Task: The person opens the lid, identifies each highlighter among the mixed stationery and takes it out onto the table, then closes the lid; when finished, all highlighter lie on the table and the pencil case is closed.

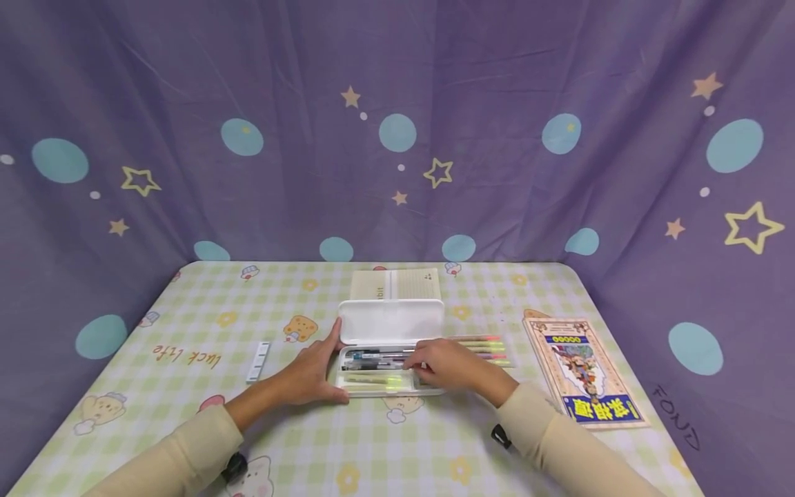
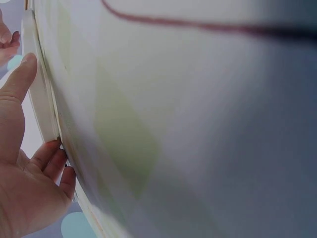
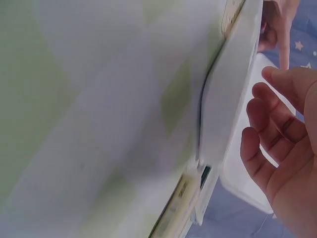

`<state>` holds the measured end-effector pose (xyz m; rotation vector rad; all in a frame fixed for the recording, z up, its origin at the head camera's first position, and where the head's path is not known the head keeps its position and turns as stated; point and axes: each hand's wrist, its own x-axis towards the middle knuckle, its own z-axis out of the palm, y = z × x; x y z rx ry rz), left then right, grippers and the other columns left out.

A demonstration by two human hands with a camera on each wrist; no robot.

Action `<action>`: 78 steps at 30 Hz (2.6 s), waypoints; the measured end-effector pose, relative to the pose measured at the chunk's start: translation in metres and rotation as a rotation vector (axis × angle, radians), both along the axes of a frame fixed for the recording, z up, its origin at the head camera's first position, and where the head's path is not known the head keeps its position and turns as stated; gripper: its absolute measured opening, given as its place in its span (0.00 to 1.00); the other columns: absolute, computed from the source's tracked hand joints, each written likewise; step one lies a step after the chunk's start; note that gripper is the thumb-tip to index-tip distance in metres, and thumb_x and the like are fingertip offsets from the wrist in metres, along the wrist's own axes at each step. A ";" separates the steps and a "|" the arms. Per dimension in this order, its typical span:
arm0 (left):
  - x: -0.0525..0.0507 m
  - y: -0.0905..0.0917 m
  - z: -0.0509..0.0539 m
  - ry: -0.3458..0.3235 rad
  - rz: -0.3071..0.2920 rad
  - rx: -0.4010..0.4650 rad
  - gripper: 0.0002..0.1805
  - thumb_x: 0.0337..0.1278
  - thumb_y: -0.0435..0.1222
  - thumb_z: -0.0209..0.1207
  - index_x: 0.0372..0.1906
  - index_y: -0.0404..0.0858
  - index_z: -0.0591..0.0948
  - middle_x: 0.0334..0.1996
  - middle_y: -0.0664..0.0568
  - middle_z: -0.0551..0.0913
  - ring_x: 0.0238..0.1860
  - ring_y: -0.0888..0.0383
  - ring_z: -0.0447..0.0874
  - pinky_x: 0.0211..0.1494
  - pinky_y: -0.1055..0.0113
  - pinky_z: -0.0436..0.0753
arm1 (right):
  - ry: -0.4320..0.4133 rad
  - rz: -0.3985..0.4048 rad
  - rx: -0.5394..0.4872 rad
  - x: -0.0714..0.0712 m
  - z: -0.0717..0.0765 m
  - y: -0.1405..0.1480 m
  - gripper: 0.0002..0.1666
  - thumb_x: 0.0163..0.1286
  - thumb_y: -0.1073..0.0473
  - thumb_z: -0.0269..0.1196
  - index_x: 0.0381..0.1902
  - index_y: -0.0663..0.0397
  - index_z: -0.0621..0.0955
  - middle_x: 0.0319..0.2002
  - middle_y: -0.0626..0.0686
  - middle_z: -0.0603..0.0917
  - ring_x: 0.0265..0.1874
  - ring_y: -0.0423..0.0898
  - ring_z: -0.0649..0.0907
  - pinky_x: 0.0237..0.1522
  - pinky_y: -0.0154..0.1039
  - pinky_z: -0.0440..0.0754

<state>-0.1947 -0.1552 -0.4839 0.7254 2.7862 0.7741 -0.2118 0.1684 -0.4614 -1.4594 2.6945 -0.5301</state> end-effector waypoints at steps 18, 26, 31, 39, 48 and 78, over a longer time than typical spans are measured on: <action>0.000 -0.001 -0.003 0.005 0.002 0.000 0.83 0.33 0.62 0.78 0.82 0.34 0.34 0.63 0.49 0.79 0.61 0.47 0.76 0.63 0.44 0.72 | -0.008 0.063 0.083 0.014 -0.001 -0.024 0.12 0.71 0.62 0.64 0.48 0.45 0.89 0.41 0.43 0.87 0.31 0.30 0.76 0.39 0.29 0.77; -0.001 -0.001 -0.003 0.010 -0.002 0.004 0.83 0.32 0.63 0.78 0.82 0.35 0.34 0.63 0.49 0.79 0.61 0.48 0.76 0.63 0.44 0.72 | 0.014 0.042 0.158 0.019 -0.001 -0.028 0.12 0.72 0.60 0.63 0.49 0.43 0.89 0.40 0.43 0.85 0.35 0.32 0.78 0.38 0.29 0.77; -0.001 -0.001 -0.002 0.014 -0.006 0.004 0.83 0.32 0.63 0.78 0.82 0.35 0.34 0.64 0.49 0.79 0.61 0.48 0.76 0.63 0.44 0.73 | 0.009 0.016 0.218 0.023 0.001 -0.031 0.13 0.72 0.56 0.65 0.52 0.40 0.87 0.43 0.43 0.84 0.40 0.34 0.80 0.40 0.31 0.79; -0.001 -0.001 -0.002 0.007 0.003 -0.001 0.83 0.32 0.63 0.78 0.82 0.35 0.33 0.65 0.50 0.78 0.62 0.48 0.75 0.64 0.44 0.72 | 0.011 -0.001 0.236 0.024 -0.001 -0.033 0.08 0.69 0.54 0.67 0.46 0.38 0.86 0.41 0.42 0.81 0.36 0.34 0.76 0.38 0.32 0.77; 0.001 -0.001 -0.002 0.004 -0.001 0.010 0.83 0.32 0.62 0.79 0.82 0.34 0.34 0.63 0.49 0.79 0.62 0.47 0.75 0.64 0.43 0.72 | -0.029 -0.059 0.211 0.024 -0.003 -0.035 0.12 0.67 0.54 0.70 0.48 0.42 0.87 0.40 0.41 0.81 0.33 0.33 0.73 0.37 0.32 0.76; -0.001 0.000 -0.001 0.003 -0.003 0.005 0.83 0.33 0.63 0.78 0.82 0.35 0.33 0.64 0.50 0.78 0.62 0.47 0.75 0.64 0.44 0.72 | -0.015 -0.031 0.131 0.017 0.006 -0.021 0.13 0.66 0.57 0.70 0.49 0.43 0.89 0.32 0.40 0.80 0.29 0.32 0.71 0.35 0.31 0.73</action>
